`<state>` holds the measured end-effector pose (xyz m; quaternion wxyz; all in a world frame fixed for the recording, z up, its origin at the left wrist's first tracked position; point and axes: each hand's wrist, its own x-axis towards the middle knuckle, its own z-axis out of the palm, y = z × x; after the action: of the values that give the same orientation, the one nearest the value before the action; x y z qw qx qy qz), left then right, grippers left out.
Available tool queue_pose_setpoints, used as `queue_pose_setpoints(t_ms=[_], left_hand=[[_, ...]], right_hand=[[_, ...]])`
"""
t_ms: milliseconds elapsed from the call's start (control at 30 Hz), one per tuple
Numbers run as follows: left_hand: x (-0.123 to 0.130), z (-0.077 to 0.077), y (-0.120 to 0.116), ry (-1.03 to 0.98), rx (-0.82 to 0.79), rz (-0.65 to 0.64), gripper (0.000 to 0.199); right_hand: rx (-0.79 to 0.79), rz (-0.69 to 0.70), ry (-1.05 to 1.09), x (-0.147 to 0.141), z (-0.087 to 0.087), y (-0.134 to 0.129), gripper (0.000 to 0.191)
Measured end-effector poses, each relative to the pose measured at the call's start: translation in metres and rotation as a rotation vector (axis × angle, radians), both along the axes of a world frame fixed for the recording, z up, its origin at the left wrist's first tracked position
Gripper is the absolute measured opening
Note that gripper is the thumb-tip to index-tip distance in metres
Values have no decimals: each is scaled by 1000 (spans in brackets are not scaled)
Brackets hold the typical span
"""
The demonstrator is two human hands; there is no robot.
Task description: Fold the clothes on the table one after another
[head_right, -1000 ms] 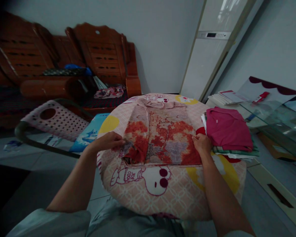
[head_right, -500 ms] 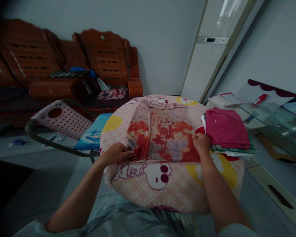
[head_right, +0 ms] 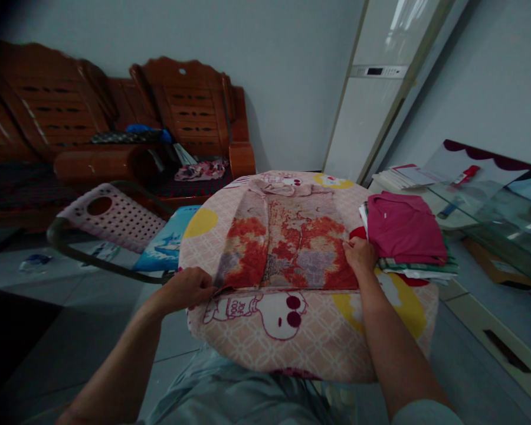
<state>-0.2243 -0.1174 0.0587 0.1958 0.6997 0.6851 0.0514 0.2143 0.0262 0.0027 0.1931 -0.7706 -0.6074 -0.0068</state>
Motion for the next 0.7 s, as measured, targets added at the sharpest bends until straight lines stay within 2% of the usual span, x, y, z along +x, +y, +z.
queue_pose_setpoints(t_ms=[100,200,267,400,567,633,700], left_hand=[[4,3,3,-13,117,-27,13],[12,4,5,-208,189,-198,16],[17,0,5,-245,194,-285,21],[18,-7,3,-181,142,-311,29],[13,1,0,-38,-11,-378,8],[16,6,3,-45,16,-350,13],[25,12,11,-109,129,-311,15]], right_hand=[[-2,-5,6,-1,1,-1,23],[5,-6,16,-1,1,-2,23],[15,-3,13,-1,1,-2,24],[26,0,0,0,-1,0,24],[48,8,-23,2,-4,1,23],[46,13,-21,2,-4,1,23],[30,15,-6,2,-4,1,23]])
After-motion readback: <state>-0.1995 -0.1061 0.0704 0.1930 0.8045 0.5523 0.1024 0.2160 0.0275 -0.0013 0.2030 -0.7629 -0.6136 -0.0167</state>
